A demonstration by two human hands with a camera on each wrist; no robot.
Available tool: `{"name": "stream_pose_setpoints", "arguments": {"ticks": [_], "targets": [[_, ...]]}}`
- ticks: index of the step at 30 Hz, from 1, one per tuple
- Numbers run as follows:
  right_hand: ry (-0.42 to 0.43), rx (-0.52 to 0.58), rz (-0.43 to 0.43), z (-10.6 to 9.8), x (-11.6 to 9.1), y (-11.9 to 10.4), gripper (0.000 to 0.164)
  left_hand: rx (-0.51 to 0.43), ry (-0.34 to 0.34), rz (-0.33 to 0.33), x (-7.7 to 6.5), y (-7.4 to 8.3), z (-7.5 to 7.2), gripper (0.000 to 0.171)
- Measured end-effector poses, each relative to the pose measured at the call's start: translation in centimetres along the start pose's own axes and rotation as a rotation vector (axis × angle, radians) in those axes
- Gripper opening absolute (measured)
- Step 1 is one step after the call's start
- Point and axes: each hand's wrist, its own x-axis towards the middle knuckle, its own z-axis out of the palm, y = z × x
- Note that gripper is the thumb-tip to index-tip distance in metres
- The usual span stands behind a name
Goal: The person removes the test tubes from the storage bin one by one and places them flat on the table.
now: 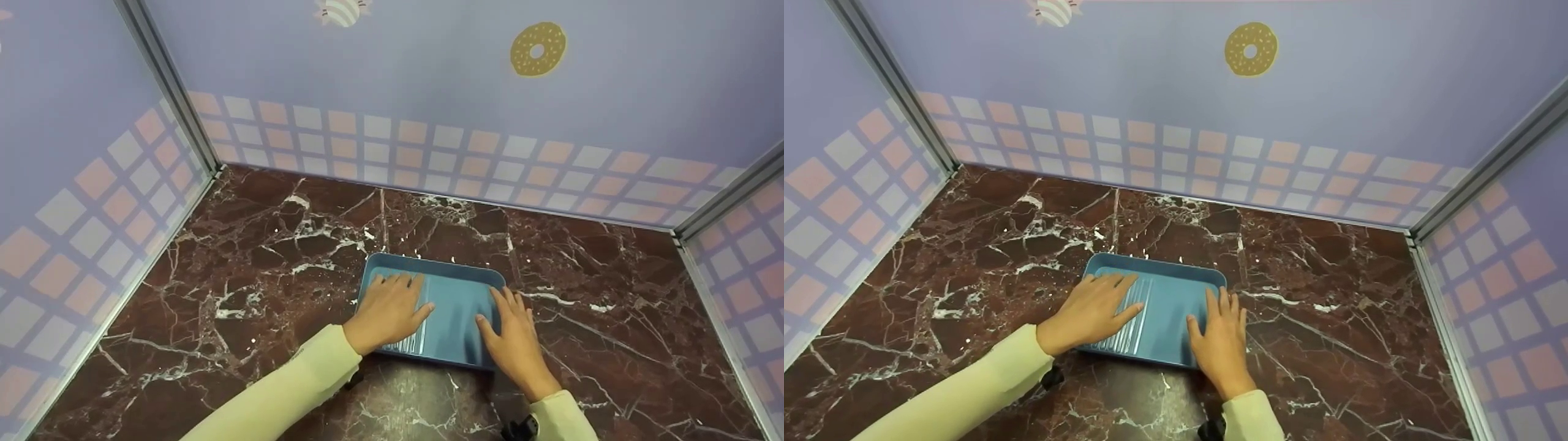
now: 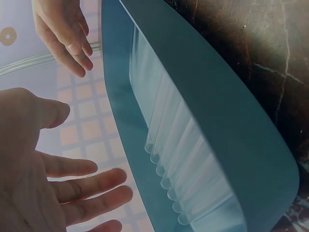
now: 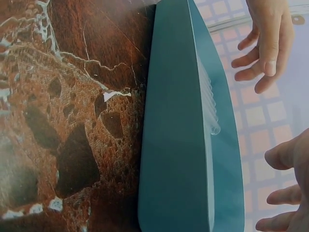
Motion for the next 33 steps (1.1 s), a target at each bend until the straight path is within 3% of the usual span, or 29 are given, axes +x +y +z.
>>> {"name": "stream_pose_setpoints", "arguments": {"ticks": [9, 18, 27, 33], "targets": [[0.010, 0.002, 0.022, 0.4, -0.1, 0.6, 0.061, 0.005, -0.005, 0.006, 0.1, 0.0, 0.2, 0.053], [-0.017, 0.004, 0.047, 0.6, -0.2, 1.1, 0.064, 0.012, 0.045, 0.032, 0.0, 0.1, 0.5, 0.042], [-0.034, 0.009, 0.076, 0.7, -0.2, 1.3, 0.066, 0.025, 0.017, 0.035, 0.1, 0.0, 0.7, 0.041], [-0.044, 0.007, 0.092, 0.9, -0.3, 1.4, 0.068, 0.015, -0.015, 0.034, 0.1, -0.3, 1.0, 0.028]]}}
